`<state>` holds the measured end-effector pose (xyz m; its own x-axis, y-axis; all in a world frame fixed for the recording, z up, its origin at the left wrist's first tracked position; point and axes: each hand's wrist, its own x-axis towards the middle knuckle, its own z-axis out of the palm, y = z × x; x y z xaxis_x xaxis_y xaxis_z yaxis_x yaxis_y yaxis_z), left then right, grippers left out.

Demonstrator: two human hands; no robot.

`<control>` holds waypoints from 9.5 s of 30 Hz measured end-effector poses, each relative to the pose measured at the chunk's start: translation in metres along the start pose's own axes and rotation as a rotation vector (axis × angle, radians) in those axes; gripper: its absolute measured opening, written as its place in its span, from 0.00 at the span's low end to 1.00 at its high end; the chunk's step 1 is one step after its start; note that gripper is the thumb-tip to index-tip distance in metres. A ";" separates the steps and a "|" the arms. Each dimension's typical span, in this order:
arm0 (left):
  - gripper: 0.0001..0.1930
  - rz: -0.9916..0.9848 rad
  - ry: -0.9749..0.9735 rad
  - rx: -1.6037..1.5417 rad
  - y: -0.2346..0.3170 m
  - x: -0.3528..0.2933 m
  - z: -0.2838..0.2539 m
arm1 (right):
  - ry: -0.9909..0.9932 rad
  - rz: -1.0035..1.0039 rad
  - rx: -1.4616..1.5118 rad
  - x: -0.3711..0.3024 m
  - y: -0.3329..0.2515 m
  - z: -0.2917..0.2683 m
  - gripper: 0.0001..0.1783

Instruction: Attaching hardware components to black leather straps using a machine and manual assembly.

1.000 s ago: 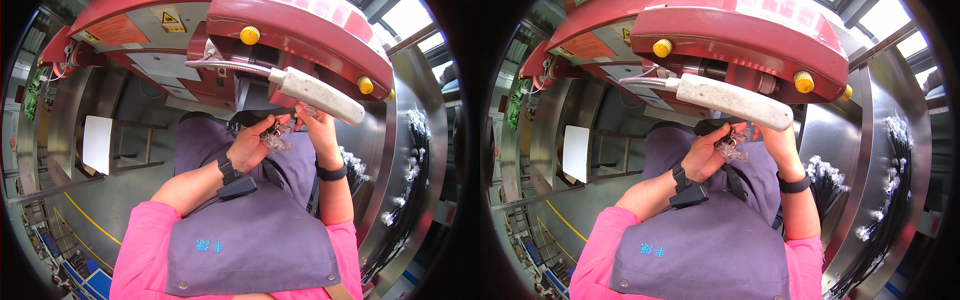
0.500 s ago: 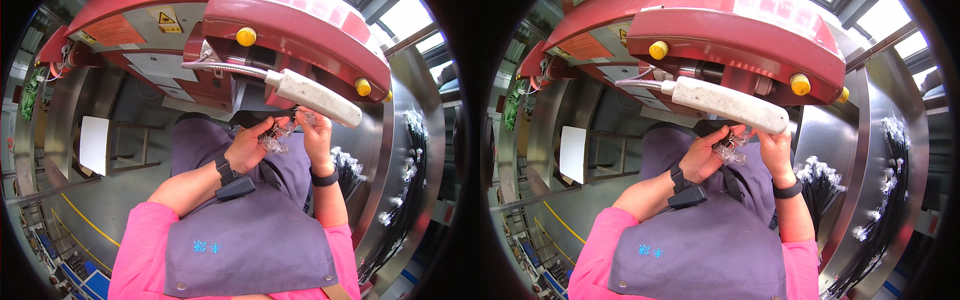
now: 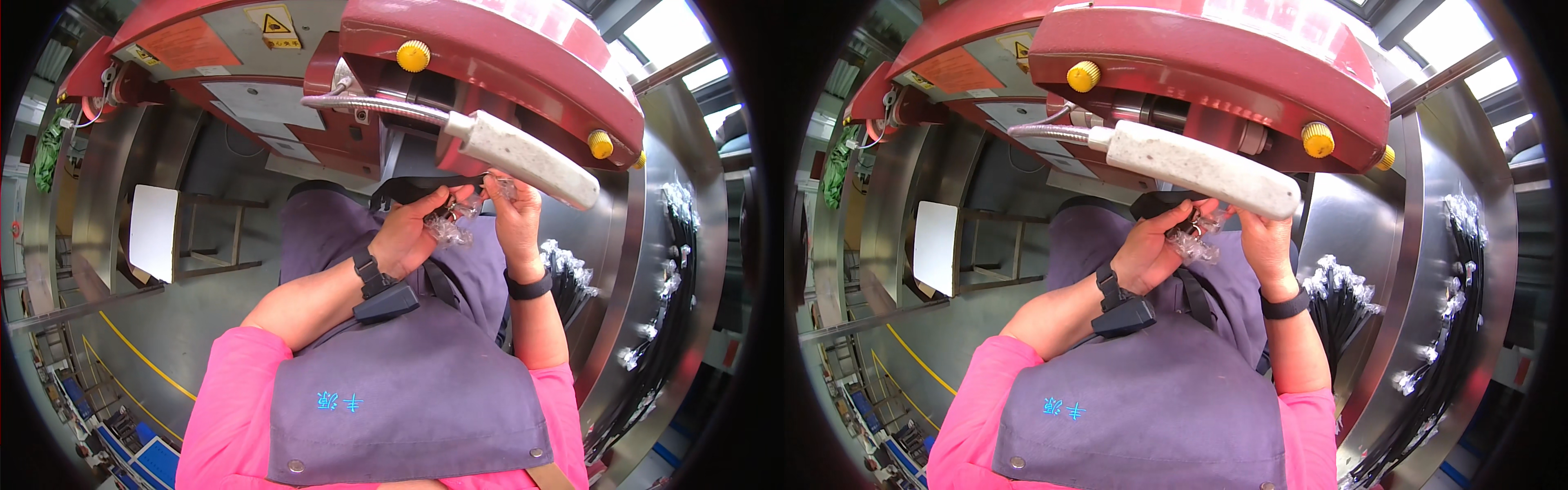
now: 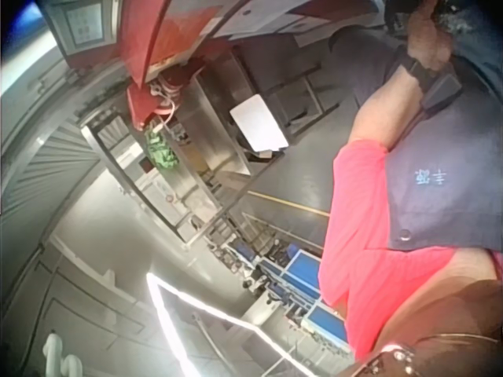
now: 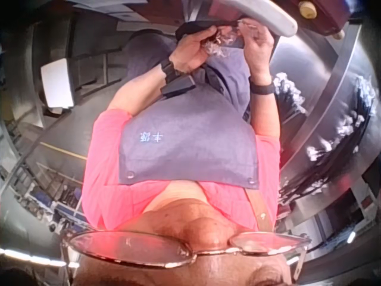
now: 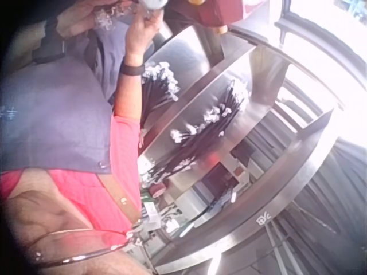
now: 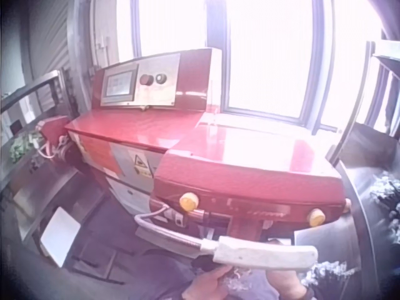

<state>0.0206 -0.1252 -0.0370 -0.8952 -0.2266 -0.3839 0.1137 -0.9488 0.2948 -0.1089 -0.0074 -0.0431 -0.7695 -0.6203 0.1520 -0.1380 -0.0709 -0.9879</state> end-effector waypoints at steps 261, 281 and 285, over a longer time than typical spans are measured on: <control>0.11 0.030 0.030 0.045 -0.001 -0.002 -0.001 | 0.139 0.048 -0.055 -0.011 -0.028 0.021 0.05; 0.13 0.055 0.081 0.029 -0.006 0.004 0.005 | 0.175 0.020 -0.088 -0.008 -0.015 0.009 0.04; 0.12 -0.012 -0.018 0.002 -0.007 0.000 -0.002 | -0.016 -0.473 -0.479 -0.011 -0.034 -0.003 0.08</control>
<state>0.0209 -0.1194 -0.0409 -0.9041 -0.2115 -0.3714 0.1023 -0.9508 0.2926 -0.0977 0.0039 -0.0113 -0.5498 -0.6192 0.5606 -0.7221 0.0150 -0.6916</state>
